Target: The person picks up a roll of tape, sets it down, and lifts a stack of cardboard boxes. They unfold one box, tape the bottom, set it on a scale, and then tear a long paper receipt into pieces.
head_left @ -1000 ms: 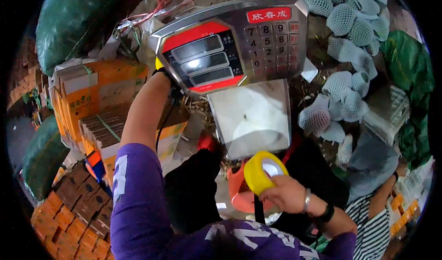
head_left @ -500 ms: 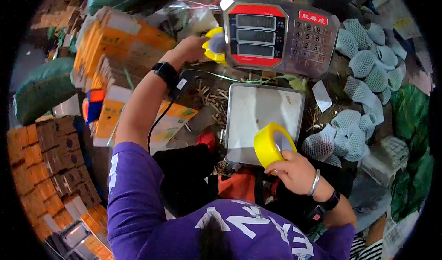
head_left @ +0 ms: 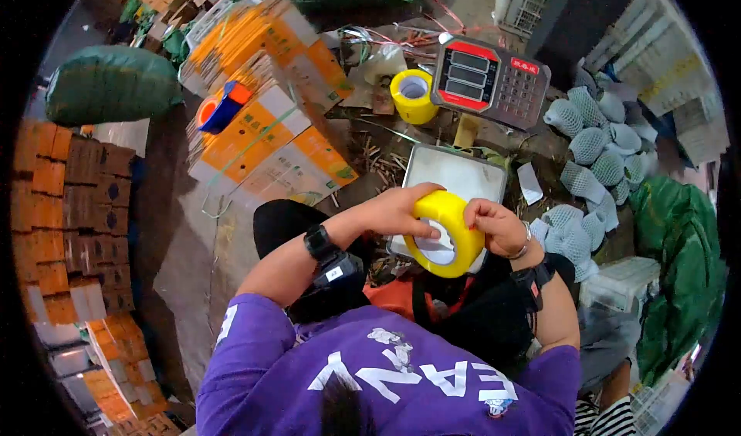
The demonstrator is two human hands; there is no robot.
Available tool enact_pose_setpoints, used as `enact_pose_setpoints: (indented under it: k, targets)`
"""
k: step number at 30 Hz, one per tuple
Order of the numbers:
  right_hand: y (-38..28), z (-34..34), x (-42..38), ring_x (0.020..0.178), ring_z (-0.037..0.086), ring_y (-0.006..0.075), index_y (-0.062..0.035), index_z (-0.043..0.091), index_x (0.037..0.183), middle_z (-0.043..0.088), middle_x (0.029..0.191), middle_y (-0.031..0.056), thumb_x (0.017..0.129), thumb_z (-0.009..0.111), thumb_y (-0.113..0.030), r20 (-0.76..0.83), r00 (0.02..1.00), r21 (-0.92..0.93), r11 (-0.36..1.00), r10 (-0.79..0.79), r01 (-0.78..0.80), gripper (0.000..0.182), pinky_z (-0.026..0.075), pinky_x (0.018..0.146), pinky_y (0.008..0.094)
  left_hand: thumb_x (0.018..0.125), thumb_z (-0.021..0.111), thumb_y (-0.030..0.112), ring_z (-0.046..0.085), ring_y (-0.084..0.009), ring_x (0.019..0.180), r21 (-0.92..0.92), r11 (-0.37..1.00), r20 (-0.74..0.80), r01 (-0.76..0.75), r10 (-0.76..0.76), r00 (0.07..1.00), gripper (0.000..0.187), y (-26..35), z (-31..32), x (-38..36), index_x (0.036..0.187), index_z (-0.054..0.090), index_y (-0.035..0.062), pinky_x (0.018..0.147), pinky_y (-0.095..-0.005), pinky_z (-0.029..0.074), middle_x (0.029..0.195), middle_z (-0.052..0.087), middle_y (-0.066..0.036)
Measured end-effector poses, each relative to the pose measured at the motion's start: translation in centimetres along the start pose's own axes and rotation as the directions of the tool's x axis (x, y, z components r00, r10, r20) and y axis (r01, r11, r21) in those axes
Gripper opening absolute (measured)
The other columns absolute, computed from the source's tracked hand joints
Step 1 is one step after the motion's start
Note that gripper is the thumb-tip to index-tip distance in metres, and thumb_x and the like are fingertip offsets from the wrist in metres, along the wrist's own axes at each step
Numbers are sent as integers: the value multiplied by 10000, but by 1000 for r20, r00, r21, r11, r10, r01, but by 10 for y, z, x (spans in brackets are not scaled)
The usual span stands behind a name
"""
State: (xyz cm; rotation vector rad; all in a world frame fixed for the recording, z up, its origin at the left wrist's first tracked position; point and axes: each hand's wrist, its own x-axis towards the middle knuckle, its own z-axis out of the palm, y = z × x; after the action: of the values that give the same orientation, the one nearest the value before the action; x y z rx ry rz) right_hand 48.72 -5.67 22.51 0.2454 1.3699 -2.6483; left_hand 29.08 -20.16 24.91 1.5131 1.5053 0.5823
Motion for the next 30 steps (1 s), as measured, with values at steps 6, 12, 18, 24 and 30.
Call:
enact_pose_setpoints:
  k: [6, 12, 18, 24, 30]
  targets:
    - [13, 10, 30, 996, 540, 286, -62, 447, 897, 507, 942, 77, 895, 446, -123, -104, 994, 86, 995, -36, 45, 61, 491, 785, 460, 670, 694, 171, 543, -165, 864, -337, 937, -193, 86, -158, 968, 510, -27, 12, -23, 1111, 486, 21, 756, -288, 445, 932, 572, -89]
    - [11, 36, 52, 945, 555, 221, -47, 470, 913, 519, 1094, 98, 920, 401, -117, -339, 909, 64, 959, -241, 278, 98, 529, 759, 428, 690, 676, 200, 537, -177, 896, -511, 859, -265, 21, -181, 947, 524, -29, -8, -34, 1141, 483, 18, 775, -291, 442, 965, 565, -104]
    - [6, 33, 54, 1053, 507, 243, -116, 336, 1291, 471, 1227, 121, 897, 475, -210, -466, 877, -82, 992, -120, 92, 428, 460, 837, 394, 681, 715, 211, 535, -142, 857, -394, 890, 66, 230, -222, 973, 500, -44, -50, -27, 1109, 523, 36, 720, -273, 445, 957, 583, -46]
    - [32, 4, 32, 970, 553, 206, -75, 357, 1285, 521, 1151, 127, 871, 533, -197, -352, 903, -160, 934, 247, -318, 466, 478, 769, 335, 765, 627, 211, 586, -215, 694, -723, 567, -144, 393, -681, 718, 295, -160, -118, 30, 1002, 541, 58, 549, -362, 514, 871, 577, -75]
    - [64, -31, 18, 872, 565, 159, -67, 406, 1238, 567, 1038, 98, 890, 499, -198, -406, 818, -136, 858, 408, -496, 383, 484, 716, 295, 759, 650, 236, 612, -250, 568, -833, 546, -507, -87, -692, 514, 370, -208, -127, 146, 957, 539, -57, 503, -331, 510, 816, 610, -121]
